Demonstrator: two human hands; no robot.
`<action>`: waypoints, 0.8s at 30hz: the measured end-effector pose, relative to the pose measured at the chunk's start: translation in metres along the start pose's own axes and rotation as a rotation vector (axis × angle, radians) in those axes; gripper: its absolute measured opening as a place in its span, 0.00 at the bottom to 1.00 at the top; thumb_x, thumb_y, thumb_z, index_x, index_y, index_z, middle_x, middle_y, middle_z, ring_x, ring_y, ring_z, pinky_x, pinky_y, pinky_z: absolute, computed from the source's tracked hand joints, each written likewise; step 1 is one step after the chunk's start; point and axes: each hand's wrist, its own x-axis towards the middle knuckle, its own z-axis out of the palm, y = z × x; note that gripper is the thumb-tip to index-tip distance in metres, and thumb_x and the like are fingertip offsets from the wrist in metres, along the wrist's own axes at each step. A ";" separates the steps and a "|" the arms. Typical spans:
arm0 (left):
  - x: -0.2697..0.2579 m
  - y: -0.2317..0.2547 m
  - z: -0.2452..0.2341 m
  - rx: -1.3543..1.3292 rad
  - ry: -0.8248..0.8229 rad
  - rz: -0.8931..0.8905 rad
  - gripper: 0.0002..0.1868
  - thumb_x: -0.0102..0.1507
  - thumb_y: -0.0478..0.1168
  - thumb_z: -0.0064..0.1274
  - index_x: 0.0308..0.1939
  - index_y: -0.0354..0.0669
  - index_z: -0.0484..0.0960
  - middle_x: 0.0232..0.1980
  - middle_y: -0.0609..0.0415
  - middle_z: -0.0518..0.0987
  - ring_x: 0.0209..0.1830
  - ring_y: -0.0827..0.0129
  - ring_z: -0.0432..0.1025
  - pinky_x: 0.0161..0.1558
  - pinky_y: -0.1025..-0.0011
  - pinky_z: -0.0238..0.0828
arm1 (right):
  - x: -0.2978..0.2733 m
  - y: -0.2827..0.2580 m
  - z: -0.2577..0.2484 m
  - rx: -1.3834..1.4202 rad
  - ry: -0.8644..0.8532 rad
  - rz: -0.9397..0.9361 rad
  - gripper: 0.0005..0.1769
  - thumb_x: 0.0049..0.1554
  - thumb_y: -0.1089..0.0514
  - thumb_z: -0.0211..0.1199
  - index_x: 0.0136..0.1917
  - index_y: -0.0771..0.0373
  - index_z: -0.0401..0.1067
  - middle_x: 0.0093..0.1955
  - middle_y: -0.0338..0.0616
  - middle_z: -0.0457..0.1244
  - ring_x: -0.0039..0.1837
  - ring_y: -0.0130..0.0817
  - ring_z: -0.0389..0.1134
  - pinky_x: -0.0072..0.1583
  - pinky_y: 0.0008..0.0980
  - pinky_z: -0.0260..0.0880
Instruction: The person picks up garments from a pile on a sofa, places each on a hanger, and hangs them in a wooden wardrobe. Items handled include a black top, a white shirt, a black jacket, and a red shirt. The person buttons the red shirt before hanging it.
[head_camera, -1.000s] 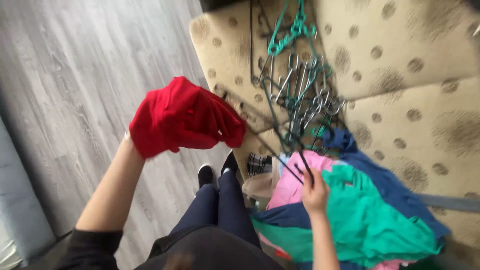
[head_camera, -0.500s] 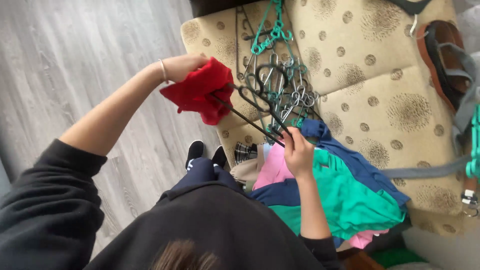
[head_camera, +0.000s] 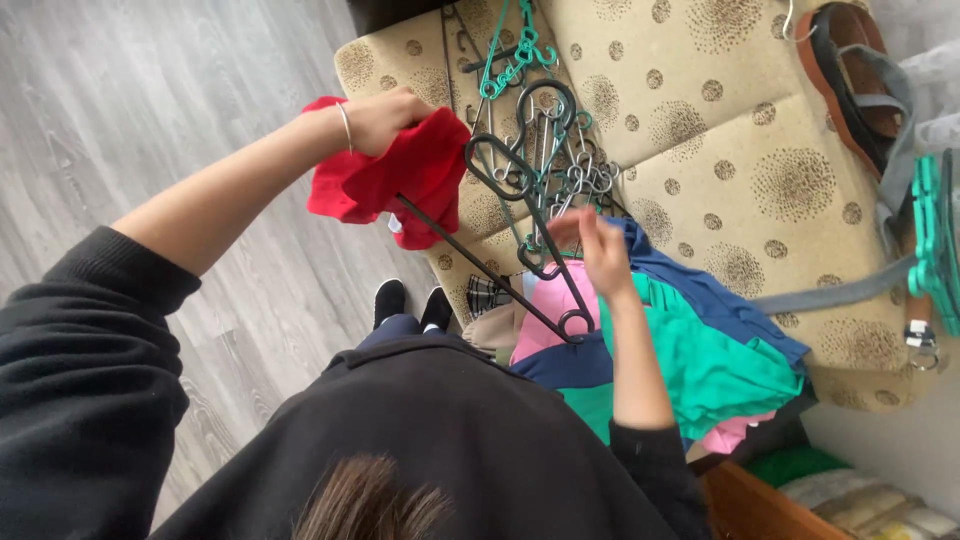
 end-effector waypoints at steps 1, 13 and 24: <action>0.002 -0.001 -0.004 -0.004 -0.017 0.032 0.13 0.64 0.33 0.35 0.23 0.39 0.65 0.20 0.53 0.65 0.19 0.65 0.55 0.26 0.64 0.54 | 0.013 0.009 -0.001 -0.194 0.113 -0.073 0.24 0.66 0.43 0.48 0.52 0.61 0.77 0.51 0.45 0.73 0.53 0.34 0.74 0.57 0.31 0.73; 0.003 0.045 -0.057 0.073 -0.224 0.049 0.14 0.64 0.38 0.39 0.24 0.37 0.70 0.21 0.52 0.70 0.21 0.63 0.60 0.26 0.63 0.59 | 0.165 0.058 0.083 -0.431 -0.009 -0.543 0.18 0.55 0.55 0.58 0.59 0.60 0.71 0.54 0.47 0.68 0.53 0.42 0.68 0.52 0.42 0.71; -0.024 0.037 -0.091 0.399 -0.248 -0.311 0.17 0.69 0.31 0.34 0.51 0.38 0.81 0.44 0.37 0.81 0.41 0.44 0.75 0.34 0.49 0.76 | 0.130 0.056 0.026 -0.595 0.343 -0.349 0.08 0.49 0.64 0.64 0.43 0.59 0.69 0.49 0.45 0.62 0.45 0.37 0.65 0.44 0.31 0.70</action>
